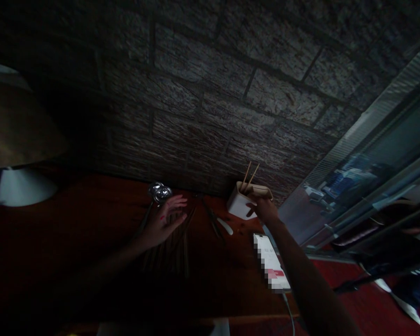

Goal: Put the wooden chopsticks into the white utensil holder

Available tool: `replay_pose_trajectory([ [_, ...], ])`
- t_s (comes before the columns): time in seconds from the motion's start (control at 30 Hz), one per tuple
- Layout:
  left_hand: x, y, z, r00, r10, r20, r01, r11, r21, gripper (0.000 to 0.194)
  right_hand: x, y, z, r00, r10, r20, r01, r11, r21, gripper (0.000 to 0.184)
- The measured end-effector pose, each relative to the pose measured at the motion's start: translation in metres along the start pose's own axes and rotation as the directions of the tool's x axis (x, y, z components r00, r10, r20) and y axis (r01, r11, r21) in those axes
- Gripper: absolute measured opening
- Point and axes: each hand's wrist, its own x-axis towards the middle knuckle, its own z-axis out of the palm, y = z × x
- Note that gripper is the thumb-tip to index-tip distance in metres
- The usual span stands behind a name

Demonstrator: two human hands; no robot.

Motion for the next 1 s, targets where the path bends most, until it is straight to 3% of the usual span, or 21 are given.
replay_pose_trajectory([
  [0.2,0.001,-0.003,-0.004,0.999,-0.017,-0.032,0.018,0.999,0.043,0.043,0.009,-0.009,0.009,0.995,0.021,-0.093,-0.017,0.999,0.038,0.035],
  [0.33,0.003,-0.004,-0.008,0.997,-0.046,-0.069,0.051,0.997,0.063,0.038,0.0,-0.018,0.012,0.983,-0.008,-0.181,0.021,0.997,0.072,0.035],
  [0.4,0.005,-0.006,-0.011,0.993,-0.062,-0.096,0.069,0.995,0.071,0.032,-0.009,-0.031,0.012,0.961,0.007,-0.276,0.022,0.994,0.105,0.036],
  [0.47,0.007,-0.01,-0.015,0.989,-0.071,-0.132,0.084,0.992,0.097,0.026,-0.016,-0.051,0.012,0.91,0.066,-0.41,0.024,0.977,0.211,0.033],
  [0.5,0.008,-0.012,-0.017,0.986,-0.075,-0.149,0.093,0.989,0.115,0.025,-0.017,-0.064,0.012,0.905,0.088,-0.417,0.041,0.956,0.292,0.031],
  [0.6,0.01,-0.017,-0.023,0.975,-0.093,-0.201,0.127,0.979,0.162,0.023,-0.013,-0.109,0.015,0.964,0.032,-0.262,0.095,0.884,0.457,0.031],
  [0.67,0.011,-0.019,-0.026,0.968,-0.103,-0.227,0.146,0.972,0.185,0.022,-0.009,-0.14,0.021,0.975,-0.024,-0.22,0.135,0.852,0.505,0.029],
  [0.77,0.012,-0.018,-0.027,0.968,-0.11,-0.224,0.163,0.959,0.231,0.022,-0.017,-0.179,0.035,0.995,-0.052,-0.085,0.091,0.823,0.561,0.029],
  [0.9,0.009,-0.011,-0.022,0.98,-0.107,-0.167,0.157,0.935,0.319,0.023,-0.048,-0.207,0.045,0.973,-0.191,0.132,0.101,0.859,0.501,0.032],
  [1.0,0.006,-0.008,-0.019,0.988,-0.094,-0.126,0.132,0.931,0.341,0.023,-0.06,-0.211,0.044,0.959,-0.178,0.221,0.052,0.876,0.479,0.039],
])
